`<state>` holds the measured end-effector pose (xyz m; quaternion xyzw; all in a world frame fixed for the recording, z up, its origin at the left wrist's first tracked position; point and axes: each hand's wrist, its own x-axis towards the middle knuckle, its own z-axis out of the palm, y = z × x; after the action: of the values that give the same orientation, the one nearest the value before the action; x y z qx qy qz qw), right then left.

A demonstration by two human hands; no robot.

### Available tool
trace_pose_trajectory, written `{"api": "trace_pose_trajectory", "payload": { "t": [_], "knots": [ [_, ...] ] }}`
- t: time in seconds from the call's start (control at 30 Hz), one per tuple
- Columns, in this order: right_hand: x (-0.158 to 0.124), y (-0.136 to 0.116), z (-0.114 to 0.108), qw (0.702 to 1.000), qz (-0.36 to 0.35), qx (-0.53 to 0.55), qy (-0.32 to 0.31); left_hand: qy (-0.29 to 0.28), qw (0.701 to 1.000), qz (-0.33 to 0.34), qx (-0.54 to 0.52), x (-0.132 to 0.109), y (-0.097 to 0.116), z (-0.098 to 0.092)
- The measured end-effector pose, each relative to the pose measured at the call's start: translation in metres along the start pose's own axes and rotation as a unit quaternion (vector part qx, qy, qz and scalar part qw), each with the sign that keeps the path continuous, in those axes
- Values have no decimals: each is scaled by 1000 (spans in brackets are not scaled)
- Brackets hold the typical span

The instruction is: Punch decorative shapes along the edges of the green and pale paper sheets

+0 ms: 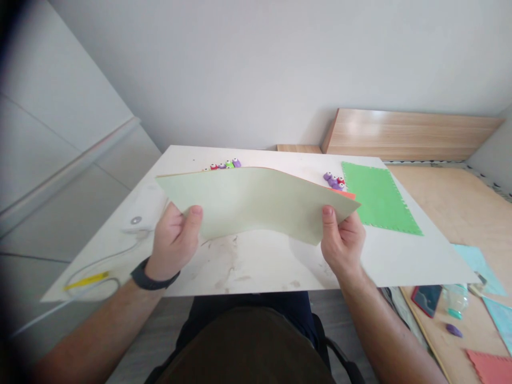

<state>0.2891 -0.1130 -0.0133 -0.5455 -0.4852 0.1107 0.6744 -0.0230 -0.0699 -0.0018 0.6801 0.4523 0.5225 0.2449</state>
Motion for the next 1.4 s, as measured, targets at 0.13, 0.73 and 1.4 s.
{"api": "trace_pose_trajectory", "payload": {
  "t": [0.13, 0.73, 1.4],
  "knots": [
    [-1, 1, 0, 1000, 0, -11, -10, 3, 1000, 0, -3, -2, -1, -2],
    [24, 17, -10, 939, 136, -184, -255, -162, 964, -150, 151, 4, -15, -25],
    [22, 49, 4, 864, 78, -389, -311, -300, 925, 65, 225, -30, -10, -13]
  ]
}}
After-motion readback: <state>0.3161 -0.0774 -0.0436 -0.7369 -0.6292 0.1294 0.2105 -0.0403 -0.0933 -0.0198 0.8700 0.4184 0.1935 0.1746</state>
